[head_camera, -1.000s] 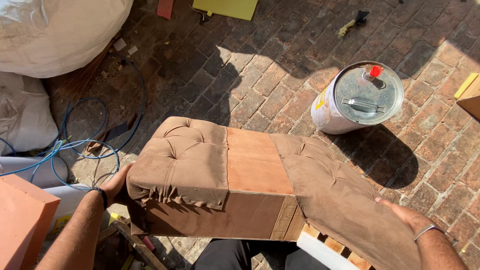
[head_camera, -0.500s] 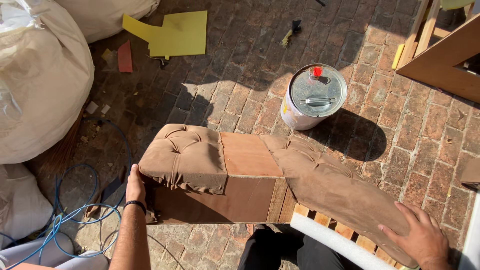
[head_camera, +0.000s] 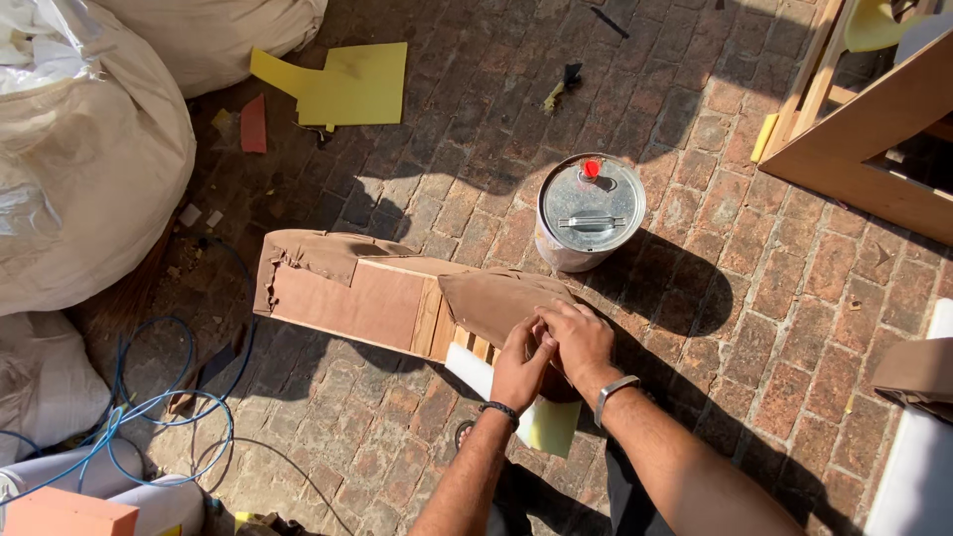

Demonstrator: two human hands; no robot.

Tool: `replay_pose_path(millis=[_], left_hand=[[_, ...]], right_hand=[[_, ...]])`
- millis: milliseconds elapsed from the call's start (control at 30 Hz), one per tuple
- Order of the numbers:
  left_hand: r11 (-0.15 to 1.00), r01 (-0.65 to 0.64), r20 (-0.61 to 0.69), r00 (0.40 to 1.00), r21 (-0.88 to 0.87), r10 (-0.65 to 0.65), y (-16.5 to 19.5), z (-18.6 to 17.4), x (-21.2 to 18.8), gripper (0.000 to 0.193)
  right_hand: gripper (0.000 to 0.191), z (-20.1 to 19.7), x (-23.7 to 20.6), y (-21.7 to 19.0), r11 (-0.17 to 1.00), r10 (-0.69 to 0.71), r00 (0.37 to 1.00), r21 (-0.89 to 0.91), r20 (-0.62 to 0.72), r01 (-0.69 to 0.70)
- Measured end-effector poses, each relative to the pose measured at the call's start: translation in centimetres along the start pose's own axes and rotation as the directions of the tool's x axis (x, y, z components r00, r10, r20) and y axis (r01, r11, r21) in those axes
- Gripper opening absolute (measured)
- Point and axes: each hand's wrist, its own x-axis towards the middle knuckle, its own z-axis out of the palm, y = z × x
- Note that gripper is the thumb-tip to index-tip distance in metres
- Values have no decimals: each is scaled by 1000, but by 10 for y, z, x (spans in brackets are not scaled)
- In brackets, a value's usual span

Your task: The person staples brown fabric onto a wooden furniture frame using a pneumatic staple gun, then trims excess fabric with scissors. The person smooths the fabric and repositions the frame to continue working.

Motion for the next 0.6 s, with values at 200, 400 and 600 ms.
replay_pose_path(millis=[200,400,600], left_hand=[[990,95,-402,914,103,-46,31,72,38,65],[826,215,-484,872,521,79,74,106,81,77],[729,301,-504,861,615,70,100,115,124,77]], right_hand=[[32,-9,55,25,943,-202,974,289,103,165],[48,-32,126,95,706,-456,867,676,202,213],[48,2,215,152,541,-214,813,758,542,-363]])
